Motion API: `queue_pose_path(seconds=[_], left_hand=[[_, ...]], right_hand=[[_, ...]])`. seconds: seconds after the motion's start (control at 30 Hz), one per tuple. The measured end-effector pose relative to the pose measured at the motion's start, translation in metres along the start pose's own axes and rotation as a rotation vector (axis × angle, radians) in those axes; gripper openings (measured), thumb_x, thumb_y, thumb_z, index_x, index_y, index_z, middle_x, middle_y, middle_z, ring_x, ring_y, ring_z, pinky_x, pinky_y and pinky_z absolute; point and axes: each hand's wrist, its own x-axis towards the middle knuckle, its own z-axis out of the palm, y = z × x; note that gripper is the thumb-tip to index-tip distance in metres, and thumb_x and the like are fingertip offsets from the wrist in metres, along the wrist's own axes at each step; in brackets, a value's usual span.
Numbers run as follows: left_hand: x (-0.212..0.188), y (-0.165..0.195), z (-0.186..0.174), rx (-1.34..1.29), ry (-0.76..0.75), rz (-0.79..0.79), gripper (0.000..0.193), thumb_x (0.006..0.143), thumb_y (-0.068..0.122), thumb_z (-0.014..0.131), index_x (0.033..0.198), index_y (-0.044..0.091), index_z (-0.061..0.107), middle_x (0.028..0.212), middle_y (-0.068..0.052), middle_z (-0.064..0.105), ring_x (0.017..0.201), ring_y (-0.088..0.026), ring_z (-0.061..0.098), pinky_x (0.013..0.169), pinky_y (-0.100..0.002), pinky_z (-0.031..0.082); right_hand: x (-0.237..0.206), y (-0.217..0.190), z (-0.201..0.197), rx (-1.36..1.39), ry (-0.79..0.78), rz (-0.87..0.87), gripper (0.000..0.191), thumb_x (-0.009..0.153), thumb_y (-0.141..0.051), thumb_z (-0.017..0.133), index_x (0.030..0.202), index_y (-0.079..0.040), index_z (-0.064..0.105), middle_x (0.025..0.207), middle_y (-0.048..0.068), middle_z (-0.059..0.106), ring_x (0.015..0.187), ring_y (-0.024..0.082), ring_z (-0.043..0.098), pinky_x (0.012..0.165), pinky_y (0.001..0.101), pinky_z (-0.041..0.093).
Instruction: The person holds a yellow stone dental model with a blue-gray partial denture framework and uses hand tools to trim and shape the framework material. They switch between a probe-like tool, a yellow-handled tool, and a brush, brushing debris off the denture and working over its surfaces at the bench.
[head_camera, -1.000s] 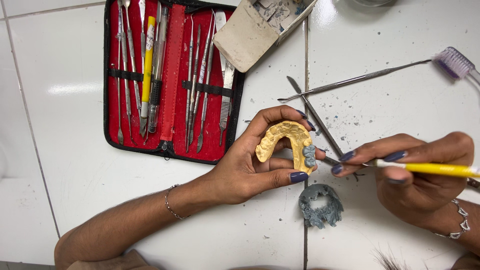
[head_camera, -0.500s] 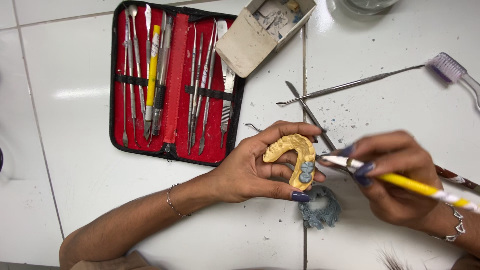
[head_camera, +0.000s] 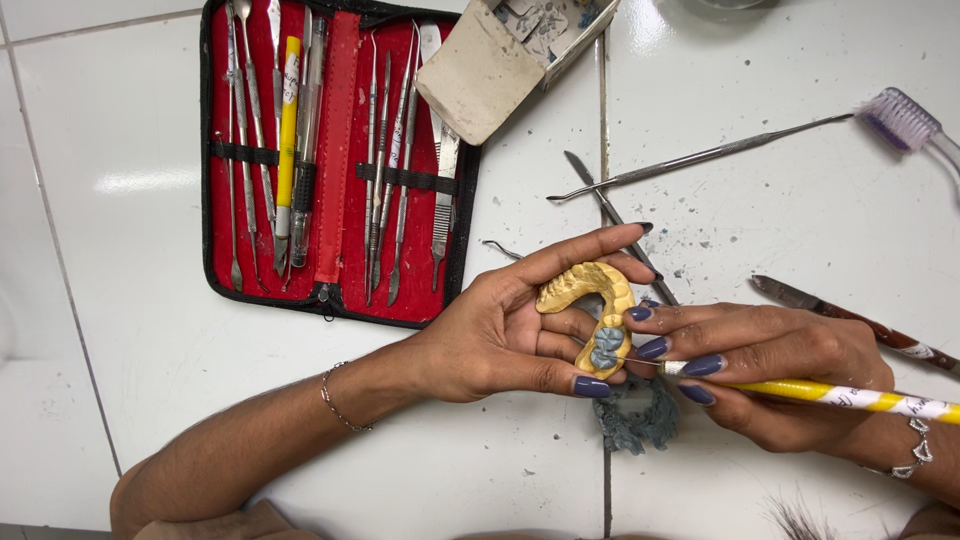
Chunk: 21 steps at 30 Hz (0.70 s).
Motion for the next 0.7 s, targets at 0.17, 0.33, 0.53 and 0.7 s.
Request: queue_pose_path(seconds=[0.17,0.33,0.53,0.7], left_hand=[[-0.0017,-0.0019,-0.0008,-0.010,-0.024,0.007,0.103,0.092,-0.011,0.073,0.172,0.008,0.012,0.164,-0.017,0.033,0.125,-0.025,0.064,0.108,-0.032,0.060],[-0.0021,-0.0031,-0.0023,-0.002,-0.023,0.009,0.104,0.092,-0.012,0.073,0.174,0.008,0.012,0.164,-0.018,0.033,0.126,-0.026,0.064,0.109,-0.032,0.060],[-0.0019,-0.0039,-0.0012,0.024,-0.014,0.005,0.104,0.091,-0.013,0.072,0.173,0.008,0.013,0.164,-0.019,0.033,0.126,-0.026,0.064,0.110,-0.033,0.060],[-0.0026,-0.0032,-0.0001,0.033,-0.020,0.003,0.105,0.091,-0.013,0.072,0.174,0.009,0.012,0.164,-0.018,0.033,0.125,-0.025,0.064,0.109,-0.032,0.060]], right_hand=[[0.0029,0.0011,0.0018,0.066,-0.043,-0.018,0.008,0.072,-0.013,0.081,0.080,-0.012,0.080,0.108,0.005,0.082,0.115,0.029,0.075,0.095,0.0389,0.066],[0.0024,0.0049,0.0016,0.092,-0.050,-0.025,0.011,0.074,-0.014,0.081,0.085,-0.010,0.081,0.110,0.008,0.081,0.117,0.029,0.074,0.099,0.0408,0.063],[0.0017,0.0059,0.0005,0.082,-0.085,-0.068,0.011,0.081,-0.015,0.080,0.092,-0.012,0.082,0.115,0.006,0.081,0.121,0.027,0.073,0.103,0.0397,0.061],[0.0063,0.0015,0.0032,0.235,0.024,-0.124,0.011,0.084,-0.013,0.077,0.091,-0.007,0.071,0.114,0.008,0.078,0.120,0.027,0.073,0.106,0.0410,0.062]])
